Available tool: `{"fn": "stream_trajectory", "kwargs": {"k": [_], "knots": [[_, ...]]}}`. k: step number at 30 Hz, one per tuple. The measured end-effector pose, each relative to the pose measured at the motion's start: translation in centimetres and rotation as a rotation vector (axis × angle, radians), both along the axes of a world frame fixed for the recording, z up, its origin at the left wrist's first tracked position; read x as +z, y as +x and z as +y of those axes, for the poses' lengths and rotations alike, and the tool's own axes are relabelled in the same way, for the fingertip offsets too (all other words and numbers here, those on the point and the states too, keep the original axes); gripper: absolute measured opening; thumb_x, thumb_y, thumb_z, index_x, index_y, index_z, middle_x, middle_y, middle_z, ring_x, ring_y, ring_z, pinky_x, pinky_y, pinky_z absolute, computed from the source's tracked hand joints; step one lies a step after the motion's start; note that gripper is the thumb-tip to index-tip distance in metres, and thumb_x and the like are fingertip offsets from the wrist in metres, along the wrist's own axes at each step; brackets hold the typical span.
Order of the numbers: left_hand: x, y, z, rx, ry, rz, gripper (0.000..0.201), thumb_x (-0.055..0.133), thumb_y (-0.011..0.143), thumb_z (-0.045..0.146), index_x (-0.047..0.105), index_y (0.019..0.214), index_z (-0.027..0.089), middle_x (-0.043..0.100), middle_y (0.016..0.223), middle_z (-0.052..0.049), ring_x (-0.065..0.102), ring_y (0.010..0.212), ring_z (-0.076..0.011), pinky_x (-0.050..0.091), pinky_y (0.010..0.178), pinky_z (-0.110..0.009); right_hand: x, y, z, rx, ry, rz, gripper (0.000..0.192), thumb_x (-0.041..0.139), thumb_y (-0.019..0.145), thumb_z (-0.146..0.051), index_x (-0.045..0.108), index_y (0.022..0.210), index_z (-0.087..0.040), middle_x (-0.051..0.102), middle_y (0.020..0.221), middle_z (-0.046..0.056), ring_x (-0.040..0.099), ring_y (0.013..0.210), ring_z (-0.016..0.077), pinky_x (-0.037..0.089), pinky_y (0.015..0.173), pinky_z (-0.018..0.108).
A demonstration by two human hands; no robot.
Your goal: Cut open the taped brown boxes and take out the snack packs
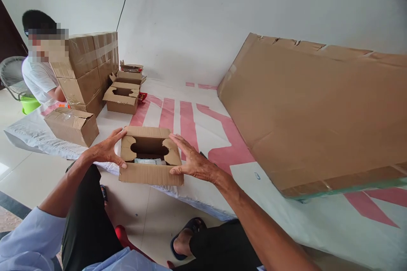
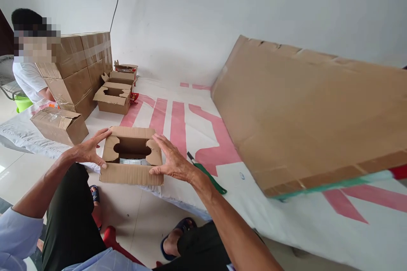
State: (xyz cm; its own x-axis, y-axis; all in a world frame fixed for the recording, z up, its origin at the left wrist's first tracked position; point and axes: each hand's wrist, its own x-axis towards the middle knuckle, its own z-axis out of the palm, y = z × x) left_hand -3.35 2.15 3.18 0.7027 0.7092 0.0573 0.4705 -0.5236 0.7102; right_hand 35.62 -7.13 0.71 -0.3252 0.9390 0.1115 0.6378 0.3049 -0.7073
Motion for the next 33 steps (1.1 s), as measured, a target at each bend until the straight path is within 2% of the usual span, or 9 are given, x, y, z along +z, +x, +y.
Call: {"fn": "stream_trajectory", "kwargs": {"k": [3, 8, 13, 17, 20, 24, 28, 30, 33], "knots": [[0.6, 0.4, -0.1, -0.034, 0.054, 0.061, 0.146, 0.099, 0.056, 0.073, 0.028, 0.175, 0.025, 0.013, 0.184, -0.02, 0.023, 0.167, -0.0483, 0.031, 0.134, -0.061, 0.5, 0.0, 0.2, 0.03, -0.055, -0.068, 0.132, 0.091, 0.073, -0.066, 0.017, 0.177, -0.035, 0.016, 0.186, 0.013, 0.012, 0.171, 0.0389, 0.021, 0.136, 0.062], [1.6, 1.3, -1.4, -0.065, 0.115, 0.121, 0.137, 0.1, 0.061, 0.061, 0.031, 0.172, 0.019, 0.04, 0.171, -0.022, 0.043, 0.157, -0.0456, 0.039, 0.13, -0.057, 1.0, -0.4, -0.7, -0.034, -0.073, -0.154, 0.122, 0.089, 0.078, -0.052, 0.018, 0.176, -0.038, 0.021, 0.184, 0.012, 0.017, 0.17, 0.0406, 0.032, 0.131, 0.065], [1.4, 1.4, -4.6, -0.035, 0.178, 0.056, 0.126, 0.094, 0.069, 0.032, 0.024, 0.173, 0.024, 0.042, 0.165, -0.018, 0.053, 0.148, -0.0386, 0.05, 0.122, -0.05, 0.6, -1.1, -3.2, -0.037, 0.135, -0.198, 0.112, 0.085, 0.084, -0.045, 0.02, 0.175, -0.04, 0.038, 0.175, 0.01, 0.037, 0.162, 0.0381, 0.041, 0.129, 0.061], [0.9, 1.3, -5.0, -0.047, 0.198, 0.022, 0.125, 0.091, 0.07, 0.026, 0.021, 0.173, 0.026, 0.039, 0.166, -0.018, 0.053, 0.146, -0.037, 0.049, 0.123, -0.051, 0.6, -0.6, -3.7, -0.017, 0.235, -0.256, 0.109, 0.086, 0.084, -0.047, 0.025, 0.174, -0.039, 0.042, 0.172, 0.01, 0.043, 0.159, 0.0386, 0.044, 0.128, 0.059], [0.3, 1.3, -3.5, -0.046, 0.143, 0.009, 0.127, 0.096, 0.067, 0.034, 0.025, 0.173, 0.026, 0.041, 0.165, -0.018, 0.05, 0.149, -0.0393, 0.047, 0.124, -0.054, 1.7, -0.9, -2.7, 0.007, 0.243, -0.252, 0.087, 0.081, 0.09, -0.052, 0.044, 0.166, -0.032, 0.045, 0.171, 0.014, 0.045, 0.157, 0.0388, 0.047, 0.125, 0.06], [0.0, 1.3, -1.7, -0.037, 0.073, -0.009, 0.128, 0.099, 0.064, 0.048, 0.033, 0.171, 0.025, 0.046, 0.162, -0.017, 0.053, 0.146, -0.0402, 0.049, 0.123, -0.055, 4.5, -3.5, -0.7, 0.055, 0.315, -0.197, 0.037, 0.058, 0.106, -0.039, 0.072, 0.136, -0.023, 0.068, 0.148, 0.015, 0.064, 0.138, 0.0329, 0.053, 0.117, 0.053], [-0.3, 1.2, -1.5, -0.03, 0.037, -0.04, 0.135, 0.099, 0.061, 0.063, 0.034, 0.172, 0.023, 0.042, 0.167, -0.02, 0.047, 0.152, -0.0441, 0.047, 0.124, -0.058, 6.1, -7.0, 2.0, 0.177, 0.026, -0.448, 0.023, 0.064, 0.099, -0.031, 0.081, 0.112, -0.024, 0.081, 0.112, 0.011, 0.073, 0.111, 0.0303, 0.055, 0.099, 0.041], [-0.5, 1.1, -1.5, -0.037, 0.026, -0.05, 0.139, 0.098, 0.061, 0.068, 0.031, 0.173, 0.022, 0.038, 0.17, -0.021, 0.043, 0.155, -0.0454, 0.046, 0.125, -0.058, 5.8, -8.4, 3.7, 0.223, -0.145, -0.595, 0.014, 0.07, 0.09, -0.026, 0.081, 0.098, -0.022, 0.081, 0.099, 0.01, 0.075, 0.103, 0.0301, 0.054, 0.087, 0.036], [-0.9, 0.8, -1.4, -0.046, 0.022, -0.049, 0.143, 0.098, 0.06, 0.07, 0.027, 0.175, 0.023, 0.031, 0.175, -0.022, 0.037, 0.16, -0.0462, 0.042, 0.128, -0.06, 4.1, -9.7, 5.9, 0.231, -0.222, -0.668, 0.009, 0.077, 0.081, -0.023, 0.08, 0.089, -0.021, 0.08, 0.093, 0.012, 0.076, 0.095, 0.03, 0.053, 0.077, 0.034]]}}
